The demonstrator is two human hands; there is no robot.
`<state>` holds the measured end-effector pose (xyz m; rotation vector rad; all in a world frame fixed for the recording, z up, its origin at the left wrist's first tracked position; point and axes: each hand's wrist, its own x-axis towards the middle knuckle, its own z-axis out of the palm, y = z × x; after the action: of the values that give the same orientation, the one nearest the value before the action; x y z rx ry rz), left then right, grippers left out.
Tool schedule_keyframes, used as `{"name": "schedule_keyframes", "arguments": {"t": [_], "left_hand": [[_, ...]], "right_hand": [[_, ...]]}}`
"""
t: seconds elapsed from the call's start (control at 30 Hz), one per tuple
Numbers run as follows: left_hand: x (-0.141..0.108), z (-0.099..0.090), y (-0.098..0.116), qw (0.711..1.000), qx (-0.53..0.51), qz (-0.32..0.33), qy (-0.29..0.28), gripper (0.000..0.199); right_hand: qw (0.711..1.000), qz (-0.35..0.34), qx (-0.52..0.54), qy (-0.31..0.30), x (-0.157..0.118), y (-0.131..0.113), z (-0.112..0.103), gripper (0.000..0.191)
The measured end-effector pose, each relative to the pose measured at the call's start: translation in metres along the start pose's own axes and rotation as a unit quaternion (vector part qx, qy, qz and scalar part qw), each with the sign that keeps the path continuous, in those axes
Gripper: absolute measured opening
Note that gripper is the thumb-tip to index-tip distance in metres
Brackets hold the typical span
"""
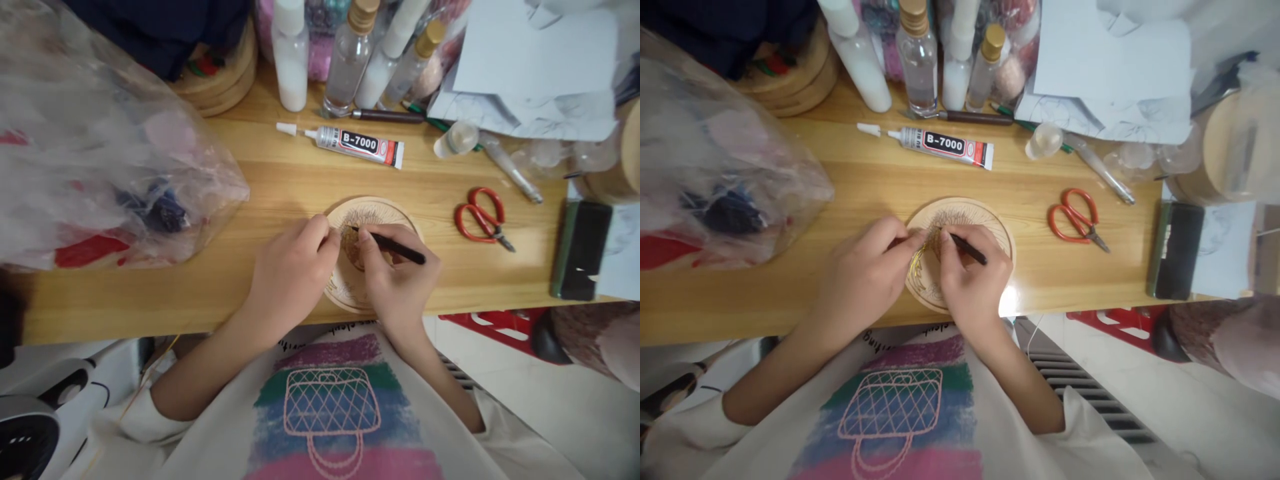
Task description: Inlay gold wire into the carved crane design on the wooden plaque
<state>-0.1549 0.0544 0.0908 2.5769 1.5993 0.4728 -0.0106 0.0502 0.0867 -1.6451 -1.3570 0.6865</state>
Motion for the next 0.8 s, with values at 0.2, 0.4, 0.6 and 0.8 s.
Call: {"name": "schedule_keyframes", "arguments": {"t": [0.2, 0.4, 0.6, 0.8], "left_hand": [[-0.003, -0.001, 0.006, 1.000, 0.012, 0.000, -0.026, 0.032], [-0.005, -0.005, 0.013, 0.996, -0.004, -0.032, -0.083, 0.035], [-0.008, -0.001, 0.016, 0.999, 0.012, -0.014, -0.034, 0.039], [-0.011, 0.001, 0.015, 0.999, 0.021, -0.030, -0.001, 0.033]], "right_hand": [[1.000, 0.003, 0.000, 0.010, -0.002, 0.001, 0.002, 0.006], [1.000, -0.002, -0.010, 0.017, -0.003, 0.003, 0.004, 0.007], [1.000, -0.004, -0.009, 0.019, -0.004, 0.004, 0.004, 0.007], [1.000, -0.002, -0.004, 0.017, -0.004, 0.003, 0.005, 0.007]]}}
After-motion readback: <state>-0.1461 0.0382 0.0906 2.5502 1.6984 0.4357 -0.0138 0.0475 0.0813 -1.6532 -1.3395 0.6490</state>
